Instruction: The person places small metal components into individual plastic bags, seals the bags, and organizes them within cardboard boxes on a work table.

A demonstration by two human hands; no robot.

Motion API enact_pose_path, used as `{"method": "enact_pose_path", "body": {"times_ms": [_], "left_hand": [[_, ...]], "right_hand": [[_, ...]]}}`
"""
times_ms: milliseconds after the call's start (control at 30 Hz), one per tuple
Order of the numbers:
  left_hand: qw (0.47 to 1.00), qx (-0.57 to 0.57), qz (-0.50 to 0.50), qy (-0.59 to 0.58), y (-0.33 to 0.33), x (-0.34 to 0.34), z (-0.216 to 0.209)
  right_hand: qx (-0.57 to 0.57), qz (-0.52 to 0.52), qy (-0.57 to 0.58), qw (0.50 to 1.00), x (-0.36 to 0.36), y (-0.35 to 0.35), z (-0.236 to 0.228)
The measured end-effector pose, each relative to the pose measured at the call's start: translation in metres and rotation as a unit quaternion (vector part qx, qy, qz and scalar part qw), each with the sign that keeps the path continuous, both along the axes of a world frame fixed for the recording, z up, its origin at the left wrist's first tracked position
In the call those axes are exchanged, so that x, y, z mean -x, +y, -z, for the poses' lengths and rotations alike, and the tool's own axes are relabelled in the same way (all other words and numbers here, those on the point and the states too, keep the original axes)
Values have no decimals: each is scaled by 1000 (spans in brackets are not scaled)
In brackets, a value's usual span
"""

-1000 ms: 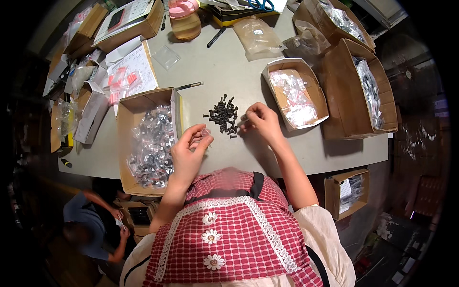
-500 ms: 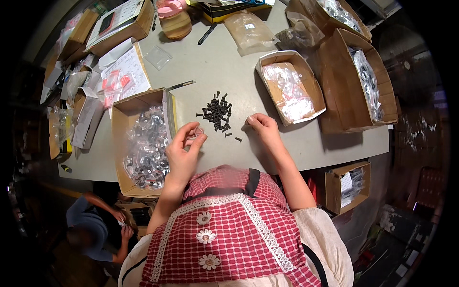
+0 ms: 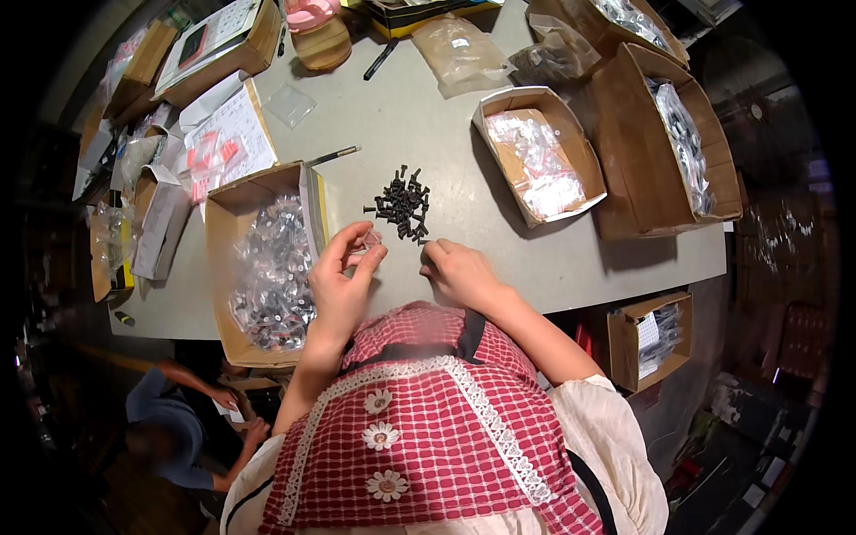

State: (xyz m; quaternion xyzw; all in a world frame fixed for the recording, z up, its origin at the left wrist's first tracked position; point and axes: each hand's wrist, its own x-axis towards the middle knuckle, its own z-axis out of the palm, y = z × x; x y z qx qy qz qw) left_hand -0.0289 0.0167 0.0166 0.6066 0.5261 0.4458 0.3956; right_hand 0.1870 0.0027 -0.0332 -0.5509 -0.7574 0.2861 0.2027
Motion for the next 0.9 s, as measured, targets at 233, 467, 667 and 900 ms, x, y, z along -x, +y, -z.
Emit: {"method": "enact_pose_path", "body": {"times_ms": [233, 467, 667, 900], "left_hand": [[1000, 3, 11, 1, -1, -1, -3], [996, -40, 79, 22, -4, -3, -12], [991, -71, 110, -1, -5, -2, -13], [992, -70, 97, -27, -7, -1, -17]], "right_hand": [[275, 207, 390, 854, -14, 11, -28], [303, 171, 511, 786, -8, 14, -62], [322, 131, 542, 765, 9, 11, -102], [277, 78, 518, 805, 13, 7, -118]]}}
